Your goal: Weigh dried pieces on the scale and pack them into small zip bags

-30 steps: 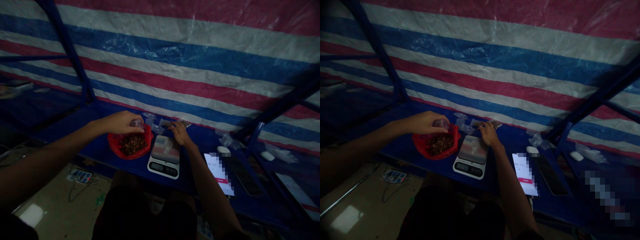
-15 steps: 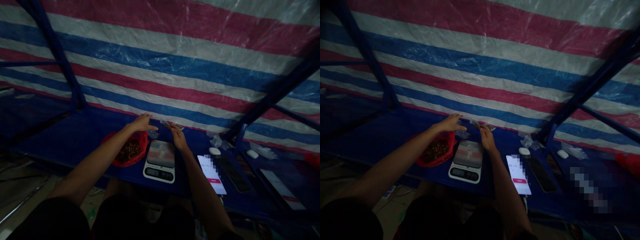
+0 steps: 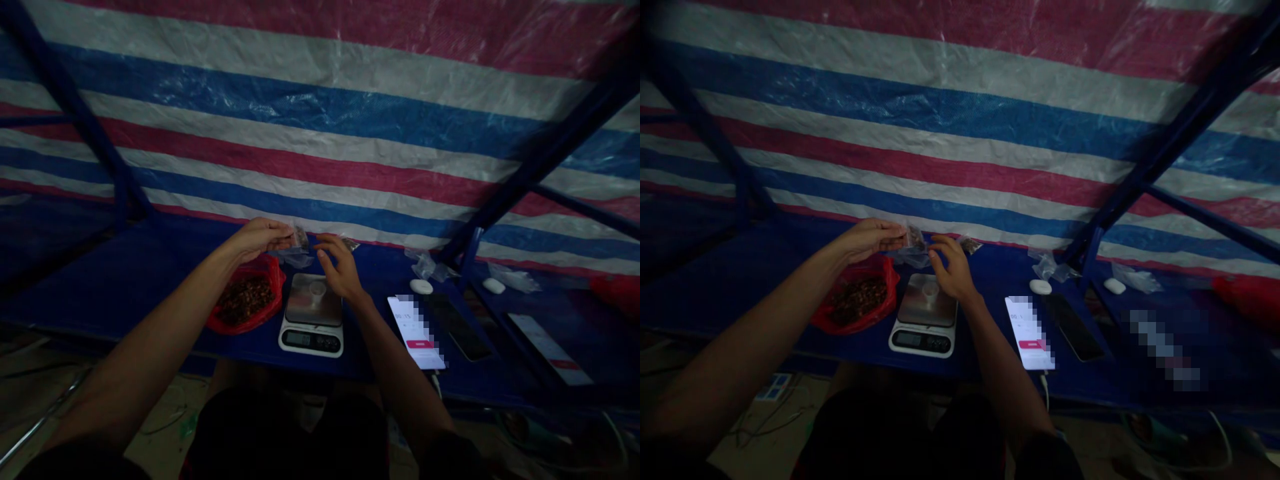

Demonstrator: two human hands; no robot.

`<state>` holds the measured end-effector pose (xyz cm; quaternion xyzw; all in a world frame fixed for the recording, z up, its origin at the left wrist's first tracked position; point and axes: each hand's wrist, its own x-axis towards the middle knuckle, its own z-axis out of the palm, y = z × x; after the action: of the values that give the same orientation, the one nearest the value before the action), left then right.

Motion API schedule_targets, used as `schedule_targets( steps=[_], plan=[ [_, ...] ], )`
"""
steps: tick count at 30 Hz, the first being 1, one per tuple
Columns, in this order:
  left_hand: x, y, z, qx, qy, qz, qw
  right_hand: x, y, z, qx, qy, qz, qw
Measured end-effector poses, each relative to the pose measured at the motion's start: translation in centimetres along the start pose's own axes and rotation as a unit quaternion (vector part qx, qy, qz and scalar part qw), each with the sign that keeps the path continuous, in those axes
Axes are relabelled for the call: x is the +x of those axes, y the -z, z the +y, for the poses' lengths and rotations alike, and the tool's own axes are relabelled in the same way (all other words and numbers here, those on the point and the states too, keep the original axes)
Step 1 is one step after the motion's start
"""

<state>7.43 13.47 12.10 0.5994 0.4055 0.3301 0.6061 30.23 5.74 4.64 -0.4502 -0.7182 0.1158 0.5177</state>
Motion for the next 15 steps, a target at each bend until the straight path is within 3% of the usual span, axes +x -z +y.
schedule_targets(
  steps=[3, 7, 11, 15],
  plan=[
    [-1.1, -0.8, 0.3, 0.037, -0.02, -0.024, 0.999, 0.0, -0.4, -1.4, 0.056, -0.05, 0.035, 0.997],
    [-2.1, -2.9, 1.1, 0.122, -0.034, -0.053, 0.99, 0.1, -1.2, -2.1, 0.183, -0.092, 0.034, 0.978],
    [-2.2, -4.2, 1.8, 0.161, -0.026, -0.072, 0.984, 0.1, -1.2, -1.7, 0.274, -0.105, 0.006, 0.956],
    [-2.2, -4.0, 2.0, 0.162, -0.01, -0.106, 0.981, 0.1, -0.4, -1.9, 0.311, -0.103, -0.039, 0.944]
  ],
)
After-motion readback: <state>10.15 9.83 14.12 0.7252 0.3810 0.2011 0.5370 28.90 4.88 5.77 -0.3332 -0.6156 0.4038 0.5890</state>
